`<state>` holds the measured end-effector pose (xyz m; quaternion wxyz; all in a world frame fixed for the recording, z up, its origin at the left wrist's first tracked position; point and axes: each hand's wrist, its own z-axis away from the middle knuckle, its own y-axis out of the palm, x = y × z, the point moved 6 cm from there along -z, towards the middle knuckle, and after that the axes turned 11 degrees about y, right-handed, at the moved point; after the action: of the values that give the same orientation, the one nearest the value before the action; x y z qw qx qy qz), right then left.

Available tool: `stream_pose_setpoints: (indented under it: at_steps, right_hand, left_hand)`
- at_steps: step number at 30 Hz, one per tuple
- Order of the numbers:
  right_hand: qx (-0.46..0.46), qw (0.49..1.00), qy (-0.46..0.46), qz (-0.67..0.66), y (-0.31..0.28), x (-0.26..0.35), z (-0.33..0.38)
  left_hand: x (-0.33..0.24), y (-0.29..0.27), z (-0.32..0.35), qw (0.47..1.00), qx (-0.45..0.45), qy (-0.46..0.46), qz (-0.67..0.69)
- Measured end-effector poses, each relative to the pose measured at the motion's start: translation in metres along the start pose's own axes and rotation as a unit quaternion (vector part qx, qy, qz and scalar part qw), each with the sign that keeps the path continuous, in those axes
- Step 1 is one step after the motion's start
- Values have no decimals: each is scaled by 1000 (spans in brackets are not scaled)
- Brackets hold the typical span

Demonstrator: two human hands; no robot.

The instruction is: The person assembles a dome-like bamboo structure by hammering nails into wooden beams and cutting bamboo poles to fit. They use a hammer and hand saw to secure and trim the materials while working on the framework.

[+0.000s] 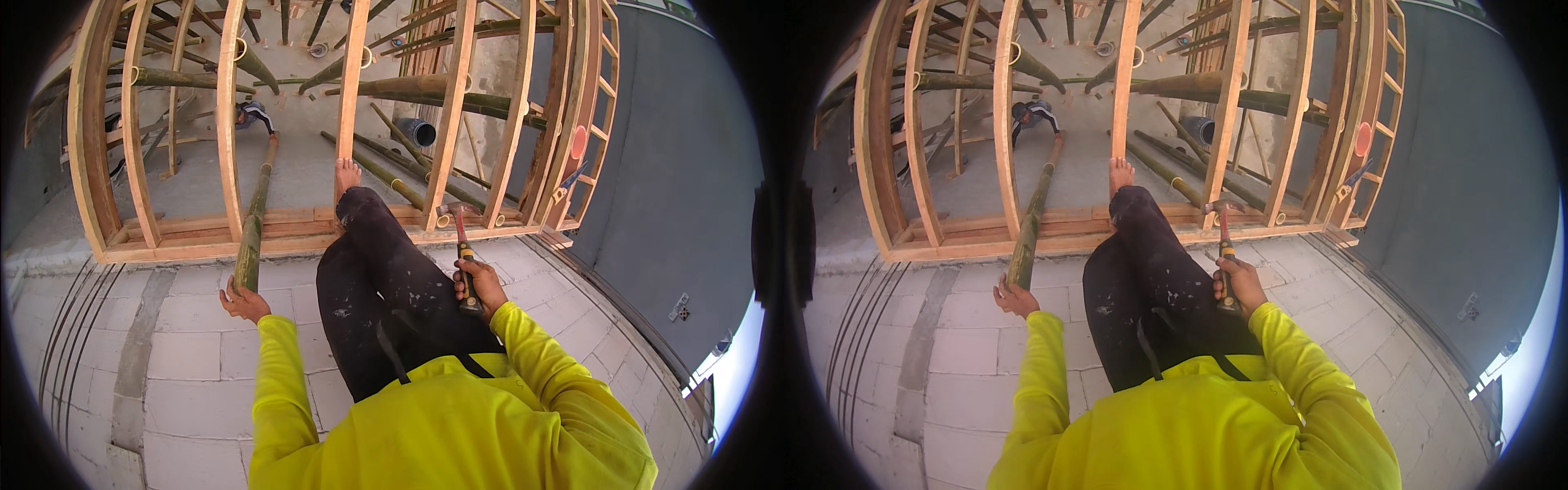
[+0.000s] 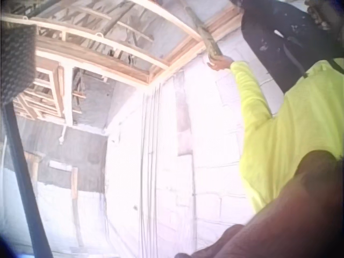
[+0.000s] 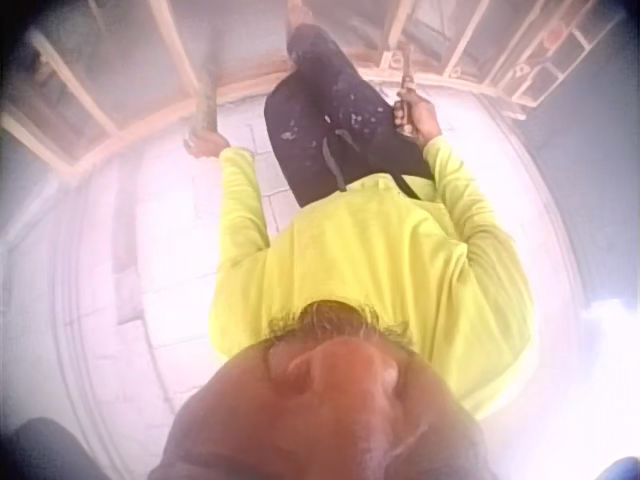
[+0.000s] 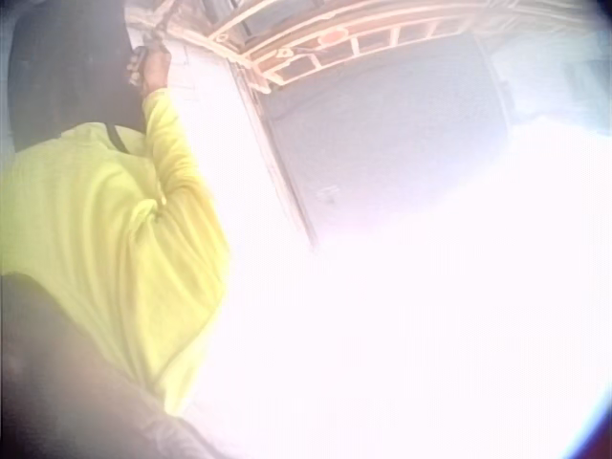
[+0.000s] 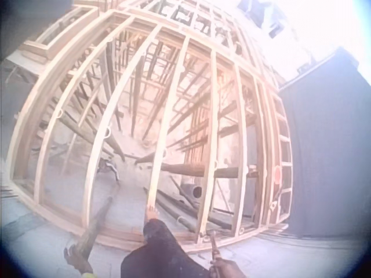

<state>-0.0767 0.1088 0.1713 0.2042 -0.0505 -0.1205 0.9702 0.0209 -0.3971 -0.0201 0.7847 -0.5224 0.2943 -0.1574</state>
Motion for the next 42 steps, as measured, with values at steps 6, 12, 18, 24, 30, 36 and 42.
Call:
stream_pose_setpoints:
  at_steps: [6,12,18,24,30,36,42]
  right_hand:
    - [-25,989,13,147,-43,-13,-8]
    - [-81,924,2,373,-107,-34,-6]
    - [-161,818,5,553,-188,-89,21]
    - [-203,740,30,640,-258,-151,45]
    - [-205,751,29,627,-327,-200,35]
    - [-247,763,14,597,-305,-154,62]
    - [-279,815,-164,481,-330,-158,50]
  left_hand:
    - [-4,-1,1,1000,5,-5,24]
    - [14,8,-6,998,18,19,59]
    - [28,17,-19,995,80,-7,60]
    - [60,42,-37,993,98,13,59]
    - [41,44,-33,987,115,-15,109]
    - [80,24,-55,975,-30,42,217]
    - [-26,22,37,959,111,74,251]
